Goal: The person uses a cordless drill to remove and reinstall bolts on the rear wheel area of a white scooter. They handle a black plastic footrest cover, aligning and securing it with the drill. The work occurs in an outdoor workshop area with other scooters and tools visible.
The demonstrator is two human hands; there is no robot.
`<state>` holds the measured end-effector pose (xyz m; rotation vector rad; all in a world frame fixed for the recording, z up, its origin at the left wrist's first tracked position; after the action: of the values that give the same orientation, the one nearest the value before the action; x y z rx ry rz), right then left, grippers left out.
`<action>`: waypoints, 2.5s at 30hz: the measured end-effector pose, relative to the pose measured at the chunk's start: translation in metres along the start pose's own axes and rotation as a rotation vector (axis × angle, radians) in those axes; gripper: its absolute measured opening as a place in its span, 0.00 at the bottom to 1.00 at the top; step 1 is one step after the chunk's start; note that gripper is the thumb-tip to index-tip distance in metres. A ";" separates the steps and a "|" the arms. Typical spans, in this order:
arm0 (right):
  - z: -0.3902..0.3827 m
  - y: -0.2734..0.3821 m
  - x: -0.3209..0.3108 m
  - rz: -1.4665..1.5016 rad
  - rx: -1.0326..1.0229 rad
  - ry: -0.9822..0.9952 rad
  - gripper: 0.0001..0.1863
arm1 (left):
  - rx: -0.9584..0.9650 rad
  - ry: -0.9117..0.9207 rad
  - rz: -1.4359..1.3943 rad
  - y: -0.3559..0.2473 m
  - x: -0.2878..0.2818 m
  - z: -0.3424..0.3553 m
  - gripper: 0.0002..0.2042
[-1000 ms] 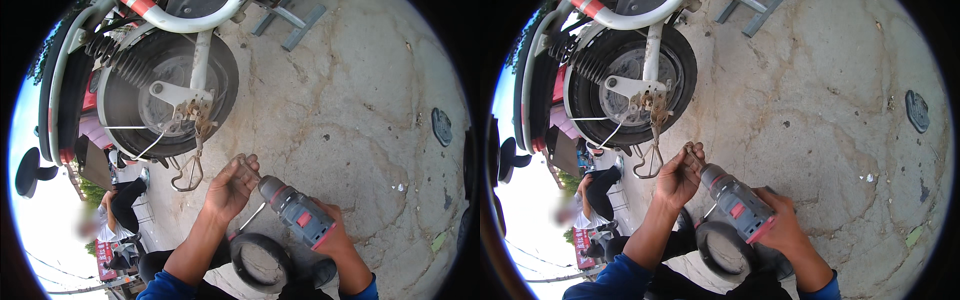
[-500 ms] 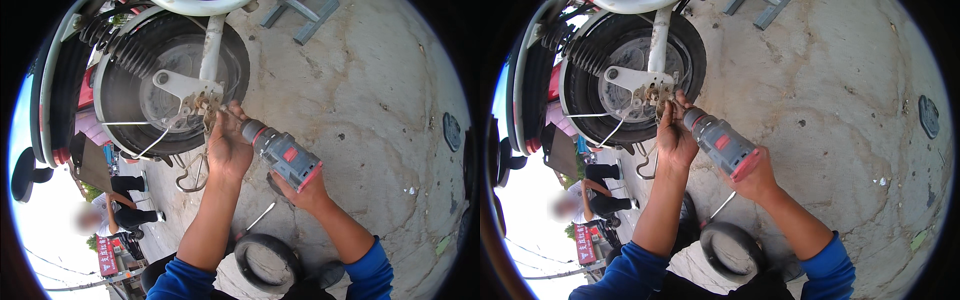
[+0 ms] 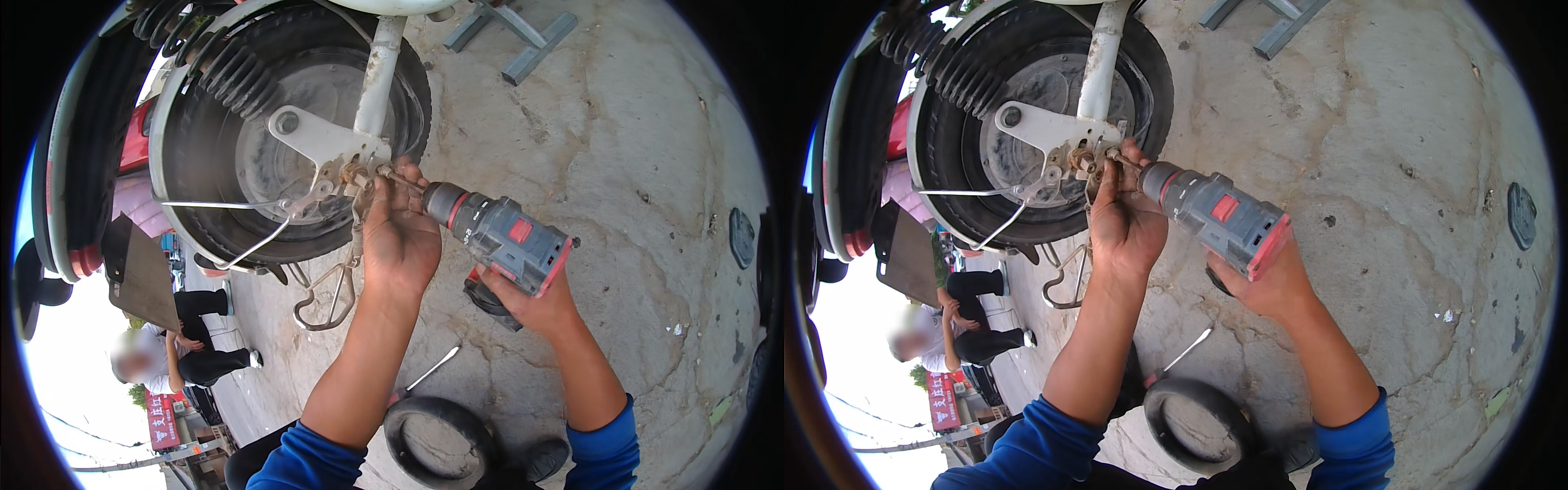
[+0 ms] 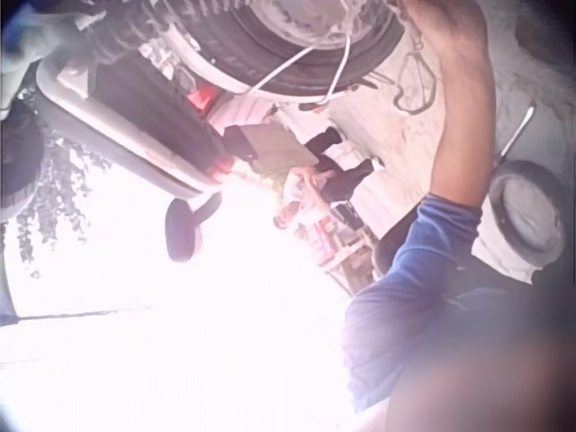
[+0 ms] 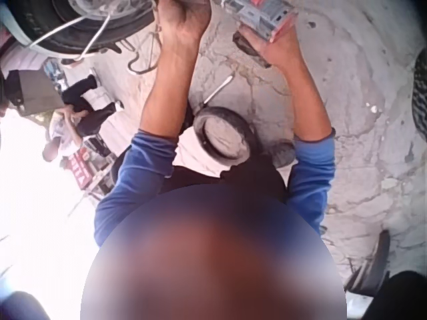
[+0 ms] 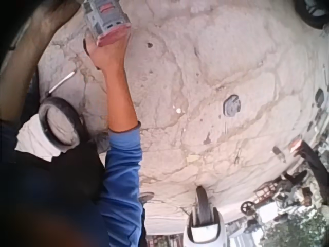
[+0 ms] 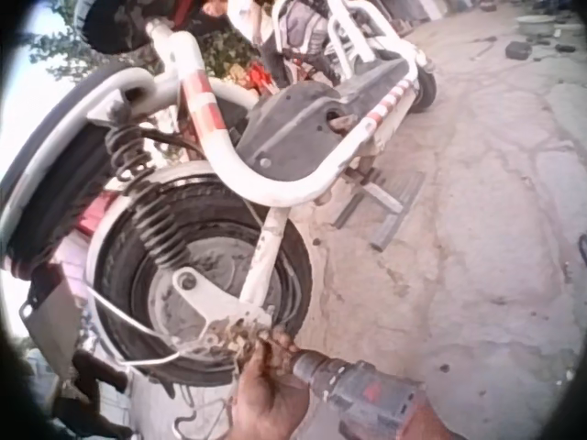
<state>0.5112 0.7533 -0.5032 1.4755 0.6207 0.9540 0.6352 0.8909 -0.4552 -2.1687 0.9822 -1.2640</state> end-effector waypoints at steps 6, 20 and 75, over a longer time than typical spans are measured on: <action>0.003 0.012 -0.006 -0.064 -0.048 0.105 0.14 | 0.372 -0.064 0.647 -0.042 -0.028 -0.066 0.16; -0.007 0.017 0.003 -0.120 -0.104 -0.003 0.16 | 1.111 0.251 2.082 -0.091 -0.035 -0.029 0.19; -0.184 0.074 -0.235 -0.700 0.010 -0.435 0.08 | 0.641 0.796 1.520 0.185 0.032 -0.052 0.11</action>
<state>0.2231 0.6470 -0.4876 1.2752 0.7396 0.0836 0.5343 0.7447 -0.5366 -0.0595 1.6280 -1.1979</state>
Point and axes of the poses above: each hand's wrist, its own z-axis towards the middle knuckle, its own x-axis out of the palm, y = z × x, the point moved 5 cm from there along z, towards the middle knuckle, and after that the axes turned 15 degrees about -y, right-handed, at the moved point
